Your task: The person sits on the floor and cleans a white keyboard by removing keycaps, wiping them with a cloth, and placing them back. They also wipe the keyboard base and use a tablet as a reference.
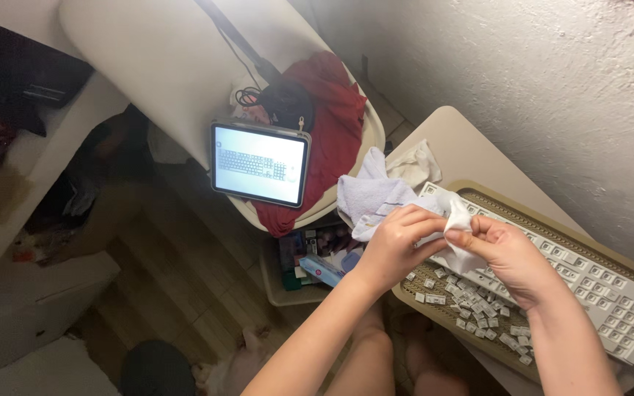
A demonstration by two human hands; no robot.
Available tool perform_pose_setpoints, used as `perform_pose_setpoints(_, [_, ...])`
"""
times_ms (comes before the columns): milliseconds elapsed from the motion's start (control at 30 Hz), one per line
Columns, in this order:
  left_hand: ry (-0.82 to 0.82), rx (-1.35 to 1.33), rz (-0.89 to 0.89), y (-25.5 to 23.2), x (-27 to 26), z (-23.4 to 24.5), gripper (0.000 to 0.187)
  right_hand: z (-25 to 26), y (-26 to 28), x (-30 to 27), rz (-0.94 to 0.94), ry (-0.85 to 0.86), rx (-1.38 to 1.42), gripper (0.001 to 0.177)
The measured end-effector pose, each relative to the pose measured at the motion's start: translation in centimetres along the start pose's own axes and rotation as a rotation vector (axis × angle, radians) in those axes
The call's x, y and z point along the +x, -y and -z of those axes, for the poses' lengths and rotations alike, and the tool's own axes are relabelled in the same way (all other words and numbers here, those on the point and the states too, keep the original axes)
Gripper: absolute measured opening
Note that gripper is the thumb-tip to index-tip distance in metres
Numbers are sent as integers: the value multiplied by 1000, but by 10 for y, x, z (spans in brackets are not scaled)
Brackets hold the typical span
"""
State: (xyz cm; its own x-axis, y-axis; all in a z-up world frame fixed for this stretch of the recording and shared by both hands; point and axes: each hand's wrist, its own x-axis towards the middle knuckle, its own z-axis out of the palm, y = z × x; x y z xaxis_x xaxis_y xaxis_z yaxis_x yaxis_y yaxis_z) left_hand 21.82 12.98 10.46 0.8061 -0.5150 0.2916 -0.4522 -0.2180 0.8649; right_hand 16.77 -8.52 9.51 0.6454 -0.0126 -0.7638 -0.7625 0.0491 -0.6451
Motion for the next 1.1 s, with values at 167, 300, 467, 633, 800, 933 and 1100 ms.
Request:
perform_pose_setpoints(167, [3,15,9,-1,0,2,26,1,-2,-3,32,4,-25,34])
perform_pose_setpoints(300, [39,8,46,-3,1,6,27,3,3,-7,22,-8,-74,38])
perform_pose_setpoints(467, [28,-46,54,-2,1,7,28,4,11,-6,-15,54,-44,38])
perform_pose_setpoints(633, [6,-52,67,0,-5,2,25,-1,7,-1,-9,0,-86,35])
perform_pose_setpoints(800, [15,-46,74,2,-8,-1,25,-6,2,0,15,3,-63,40])
perform_pose_setpoints(933, [47,-56,102,1,-9,1,25,-6,4,-6,-42,-28,-75,40])
perform_pose_setpoints(1100, [55,-52,86,-2,-7,5,24,0,8,-13,-25,84,-57,42])
